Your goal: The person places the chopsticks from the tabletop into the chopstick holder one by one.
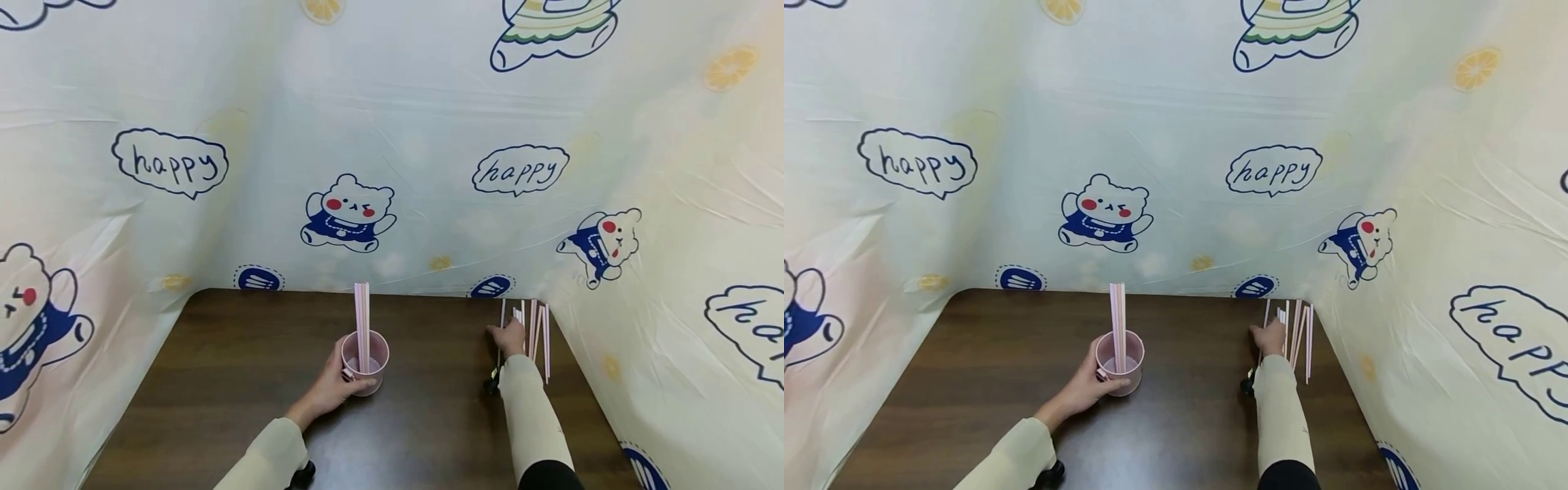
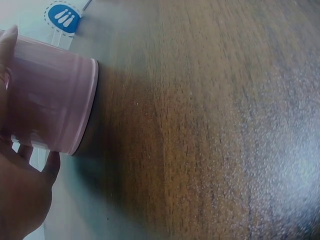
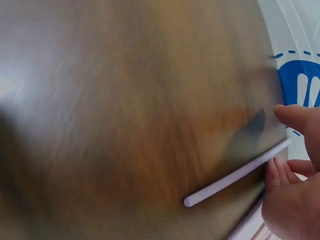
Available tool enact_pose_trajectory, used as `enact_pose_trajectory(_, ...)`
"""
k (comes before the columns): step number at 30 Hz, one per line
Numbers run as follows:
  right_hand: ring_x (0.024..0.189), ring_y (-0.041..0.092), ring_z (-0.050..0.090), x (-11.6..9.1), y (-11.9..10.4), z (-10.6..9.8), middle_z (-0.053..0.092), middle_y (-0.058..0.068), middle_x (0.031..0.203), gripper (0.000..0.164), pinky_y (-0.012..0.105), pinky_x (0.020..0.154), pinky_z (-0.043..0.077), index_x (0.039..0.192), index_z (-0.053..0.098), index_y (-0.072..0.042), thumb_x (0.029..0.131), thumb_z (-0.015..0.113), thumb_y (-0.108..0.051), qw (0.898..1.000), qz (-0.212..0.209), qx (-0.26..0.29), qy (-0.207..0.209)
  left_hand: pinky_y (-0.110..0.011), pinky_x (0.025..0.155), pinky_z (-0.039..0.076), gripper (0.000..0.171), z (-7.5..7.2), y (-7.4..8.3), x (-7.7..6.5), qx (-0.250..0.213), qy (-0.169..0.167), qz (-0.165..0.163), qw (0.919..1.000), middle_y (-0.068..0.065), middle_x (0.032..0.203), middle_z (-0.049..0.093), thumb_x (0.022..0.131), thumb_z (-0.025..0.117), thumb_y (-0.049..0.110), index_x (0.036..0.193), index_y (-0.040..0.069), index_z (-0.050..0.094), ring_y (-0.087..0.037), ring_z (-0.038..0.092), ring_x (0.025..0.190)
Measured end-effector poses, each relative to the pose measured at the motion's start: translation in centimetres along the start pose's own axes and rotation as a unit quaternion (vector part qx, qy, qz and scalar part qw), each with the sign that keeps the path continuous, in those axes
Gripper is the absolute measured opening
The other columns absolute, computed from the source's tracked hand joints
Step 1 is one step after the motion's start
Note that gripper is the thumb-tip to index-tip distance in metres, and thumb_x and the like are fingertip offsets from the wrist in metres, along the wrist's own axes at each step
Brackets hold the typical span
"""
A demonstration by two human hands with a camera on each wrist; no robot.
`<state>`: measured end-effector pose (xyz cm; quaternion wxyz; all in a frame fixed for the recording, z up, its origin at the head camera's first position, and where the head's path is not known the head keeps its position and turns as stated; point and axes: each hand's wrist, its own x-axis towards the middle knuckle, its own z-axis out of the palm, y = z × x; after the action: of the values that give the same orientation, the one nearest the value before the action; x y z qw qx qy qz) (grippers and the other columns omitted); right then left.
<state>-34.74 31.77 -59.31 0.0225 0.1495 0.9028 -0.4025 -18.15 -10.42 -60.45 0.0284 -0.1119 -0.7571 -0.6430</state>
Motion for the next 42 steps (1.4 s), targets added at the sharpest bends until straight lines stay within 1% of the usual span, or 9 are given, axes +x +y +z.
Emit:
enact_pose_trajectory(4, 0.134, 0.046, 0.04, -0.3, 0.3, -0.2, 0.04, 0.034, 0.145, 0.078, 0.056, 0.112, 0.036, 0.155, 0.022, 0.014, 0.098, 0.067, -0.017, 0.997, 0.04, 0.069, 0.014, -0.055, 0.11, 0.038, 0.103, 0.6, 0.1, -0.2, -0.001, -0.012, 0.001, 0.9999, -0.015, 0.142, 0.05, 0.074, 0.094, 0.014, 0.155, 0.018, 0.029, -0.034, 0.049, 0.129)
enact_pose_trajectory(10, 0.116, 0.038, 0.047, -0.4, -0.2, -0.3, 0.052, 0.027, 0.125, 0.07, 0.051, 0.111, 0.039, 0.151, 0.032, 0.016, 0.095, 0.068, -0.008, 0.992, 0.042, 0.096, 0.073, -0.052, 0.11, 0.039, 0.104, 0.9, 0.5, -0.1, -0.014, -0.013, -0.001, 0.9998, -0.016, 0.143, 0.049, 0.074, 0.094, 0.012, 0.155, 0.019, 0.029, -0.035, 0.048, 0.13)
enact_pose_trajectory(14, 0.125, 0.043, 0.049, -0.5, -0.4, -0.3, 0.055, 0.031, 0.131, 0.057, 0.052, 0.11, 0.04, 0.146, 0.042, 0.014, 0.096, 0.061, -0.005, 0.992, 0.056, 0.065, 0.096, -0.056, 0.111, 0.036, 0.102, 0.8, 0.6, -0.1, -0.013, -0.011, -0.006, 0.9998, -0.014, 0.144, 0.049, 0.075, 0.093, 0.013, 0.154, 0.02, 0.03, -0.033, 0.048, 0.131)
enact_pose_trajectory(17, 0.128, 0.047, 0.05, -0.5, -0.2, 0.0, 0.058, 0.032, 0.132, 0.048, 0.055, 0.105, 0.043, 0.139, 0.053, 0.011, 0.095, 0.06, -0.008, 0.993, 0.053, 0.011, 0.105, -0.058, 0.11, 0.036, 0.101, 0.8, 0.5, -0.2, -0.013, -0.009, -0.006, 0.9999, -0.014, 0.143, 0.05, 0.075, 0.093, 0.014, 0.154, 0.019, 0.031, -0.034, 0.048, 0.13)
enact_pose_trajectory(22, 0.11, 0.048, 0.06, -1.1, -1.0, 1.3, 0.069, 0.028, 0.113, 0.033, 0.054, 0.094, 0.049, 0.115, 0.069, 0.009, 0.089, 0.067, -0.012, 0.993, 0.004, -0.06, 0.102, -0.056, 0.109, 0.038, 0.102, 0.5, 0.4, -0.1, -0.013, -0.012, 0.008, 0.9998, -0.015, 0.143, 0.049, 0.075, 0.093, 0.013, 0.154, 0.017, 0.029, -0.035, 0.048, 0.13)
enact_pose_trajectory(27, 0.099, 0.046, 0.063, -2.7, -2.9, 2.7, 0.072, 0.023, 0.1, 0.022, 0.055, 0.089, 0.05, 0.095, 0.074, 0.004, 0.085, 0.075, -0.016, 0.994, -0.029, -0.089, 0.065, -0.058, 0.109, 0.037, 0.103, 0.1, 0.5, 0.2, -0.019, -0.009, 0.011, 0.9997, -0.015, 0.144, 0.048, 0.075, 0.093, 0.012, 0.155, 0.019, 0.029, -0.035, 0.047, 0.13)
enact_pose_trajectory(32, 0.084, 0.034, 0.064, -4.2, -4.3, 4.5, 0.072, 0.013, 0.087, 0.017, 0.049, 0.082, 0.052, 0.086, 0.075, -0.004, 0.08, 0.082, -0.018, 0.993, -0.052, -0.102, 0.015, -0.057, 0.109, 0.037, 0.102, 0.0, 0.2, 0.0, -0.014, -0.008, 0.012, 0.9998, -0.015, 0.144, 0.048, 0.075, 0.093, 0.013, 0.155, 0.017, 0.03, -0.035, 0.047, 0.13)
enact_pose_trajectory(39, 0.054, 0.017, 0.067, -6.0, -6.3, 6.1, 0.068, 0.008, 0.066, 0.016, 0.032, 0.056, 0.057, 0.071, 0.069, -0.003, 0.077, 0.083, -0.01, 0.99, -0.042, -0.086, -0.102, -0.058, 0.109, 0.037, 0.104, -0.2, 0.2, 0.0, -0.014, -0.004, 0.005, 0.9999, -0.015, 0.144, 0.048, 0.074, 0.094, 0.012, 0.155, 0.018, 0.029, -0.036, 0.047, 0.13)
enact_pose_trajectory(42, 0.051, 0.017, 0.067, -6.5, -6.8, 6.4, 0.067, 0.01, 0.065, 0.017, 0.03, 0.052, 0.057, 0.07, 0.068, -0.002, 0.078, 0.082, -0.007, 0.988, -0.033, -0.087, -0.124, -0.059, 0.109, 0.036, 0.104, -0.2, 0.2, 0.0, -0.013, -0.003, 0.005, 0.9999, -0.015, 0.145, 0.048, 0.074, 0.094, 0.012, 0.155, 0.017, 0.029, -0.036, 0.046, 0.13)
